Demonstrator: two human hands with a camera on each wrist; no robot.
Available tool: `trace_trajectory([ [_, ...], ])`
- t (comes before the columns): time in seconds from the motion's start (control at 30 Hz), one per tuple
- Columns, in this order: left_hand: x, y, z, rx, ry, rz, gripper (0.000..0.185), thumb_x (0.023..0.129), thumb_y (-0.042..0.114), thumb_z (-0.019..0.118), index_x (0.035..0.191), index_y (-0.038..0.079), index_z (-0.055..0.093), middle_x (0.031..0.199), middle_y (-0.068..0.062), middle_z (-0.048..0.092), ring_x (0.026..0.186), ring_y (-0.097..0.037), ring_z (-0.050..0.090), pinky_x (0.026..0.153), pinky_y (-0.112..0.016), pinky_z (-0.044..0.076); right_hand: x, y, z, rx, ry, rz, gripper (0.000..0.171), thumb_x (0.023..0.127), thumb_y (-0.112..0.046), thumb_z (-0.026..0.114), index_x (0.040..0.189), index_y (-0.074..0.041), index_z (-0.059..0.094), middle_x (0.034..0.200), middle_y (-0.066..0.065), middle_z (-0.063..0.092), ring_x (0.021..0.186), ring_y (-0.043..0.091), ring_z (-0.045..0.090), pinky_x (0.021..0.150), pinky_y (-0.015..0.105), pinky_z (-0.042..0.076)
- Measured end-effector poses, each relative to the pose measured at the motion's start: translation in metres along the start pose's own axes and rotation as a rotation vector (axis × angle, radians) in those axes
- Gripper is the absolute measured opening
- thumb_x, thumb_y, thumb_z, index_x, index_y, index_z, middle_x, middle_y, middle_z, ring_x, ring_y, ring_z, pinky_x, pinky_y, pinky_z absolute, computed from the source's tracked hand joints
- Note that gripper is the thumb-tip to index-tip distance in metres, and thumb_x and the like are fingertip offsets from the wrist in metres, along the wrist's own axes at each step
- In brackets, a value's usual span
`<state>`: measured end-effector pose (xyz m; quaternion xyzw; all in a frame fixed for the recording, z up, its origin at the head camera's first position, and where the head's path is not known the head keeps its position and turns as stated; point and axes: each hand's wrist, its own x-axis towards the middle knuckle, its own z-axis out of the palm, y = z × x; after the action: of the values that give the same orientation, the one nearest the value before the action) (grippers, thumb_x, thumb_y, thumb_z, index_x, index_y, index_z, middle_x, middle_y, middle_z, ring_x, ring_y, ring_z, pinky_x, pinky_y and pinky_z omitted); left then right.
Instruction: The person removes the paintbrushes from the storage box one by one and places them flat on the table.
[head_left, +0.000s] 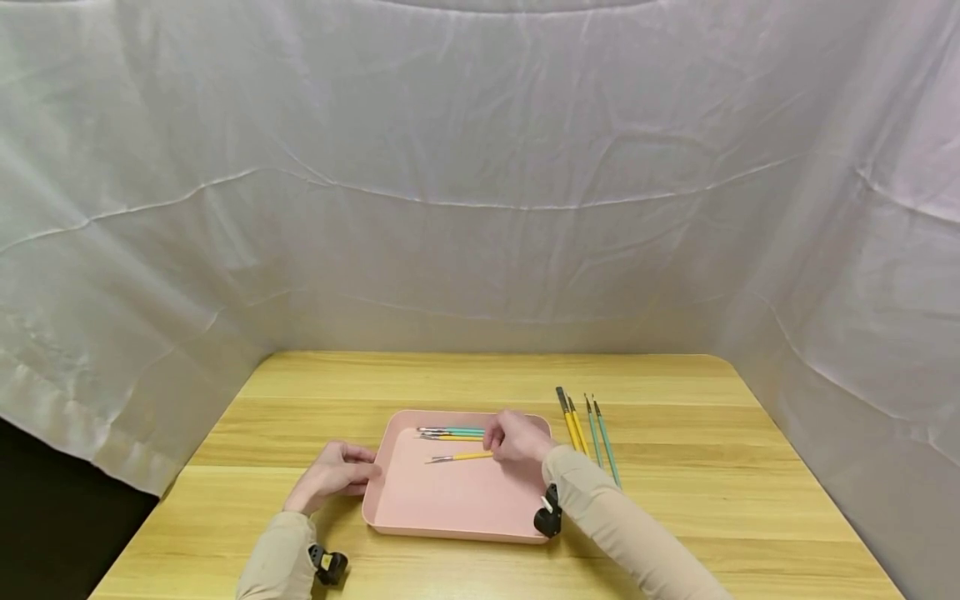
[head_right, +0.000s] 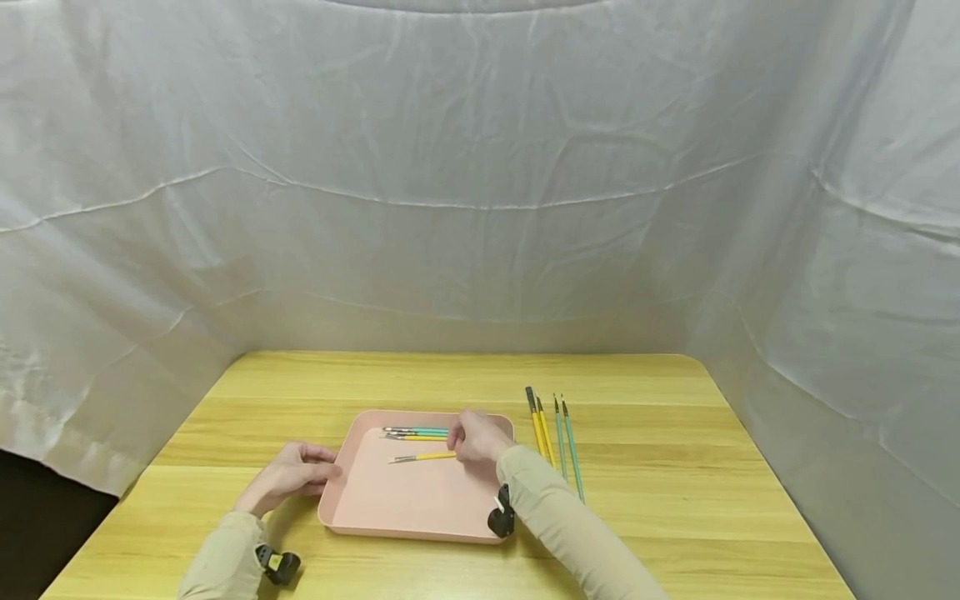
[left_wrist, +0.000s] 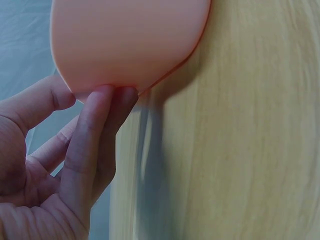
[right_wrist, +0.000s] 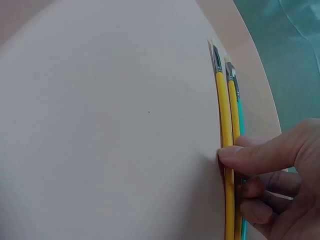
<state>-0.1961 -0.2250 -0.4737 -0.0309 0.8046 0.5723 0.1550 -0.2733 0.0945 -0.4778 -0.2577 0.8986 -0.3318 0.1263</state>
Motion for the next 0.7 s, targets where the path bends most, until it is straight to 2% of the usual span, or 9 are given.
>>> trace_trajectory([
  [0.27, 0.0014, -0.001, 0.0002, -0.009, 0.001, -0.007, 0.036, 0.086, 0.002, 0.069, 0.115, -0.018, 0.063, 0.089, -0.005, 0.071, 0.078, -0.012, 0.068, 0.068, -0.025, 0.062, -0.0011, 0.0006, 0.0016, -0.057, -0.035, -0.054, 0.02, 0.077, 0.016, 0.063, 0.082, -0.001, 0.072, 0.072, 0.003, 0.064, 0.066, 0.009, 0.049, 0.063, 0.019, 0.041],
  [0.53, 0.001, -0.0004, -0.0004, -0.002, -0.001, 0.0, 0.036, 0.087, 0.002, 0.069, 0.115, -0.018, 0.062, 0.088, -0.004, 0.071, 0.077, -0.011, 0.068, 0.067, -0.024, 0.061, -0.0026, -0.0008, 0.0006, -0.088, -0.037, -0.052, 0.02, 0.08, 0.014, 0.061, 0.084, -0.002, 0.072, 0.076, 0.005, 0.067, 0.069, 0.012, 0.049, 0.064, 0.021, 0.038],
  [0.7, 0.0019, -0.0015, -0.0013, 0.006, -0.013, 0.006, 0.037, 0.088, 0.002, 0.068, 0.117, -0.019, 0.061, 0.087, -0.003, 0.072, 0.076, -0.009, 0.067, 0.066, -0.023, 0.061, -0.004, -0.0036, -0.0017, -0.083, -0.044, -0.033, 0.018, 0.084, 0.012, 0.061, 0.086, -0.001, 0.073, 0.081, 0.007, 0.071, 0.073, 0.012, 0.051, 0.067, 0.022, 0.041],
])
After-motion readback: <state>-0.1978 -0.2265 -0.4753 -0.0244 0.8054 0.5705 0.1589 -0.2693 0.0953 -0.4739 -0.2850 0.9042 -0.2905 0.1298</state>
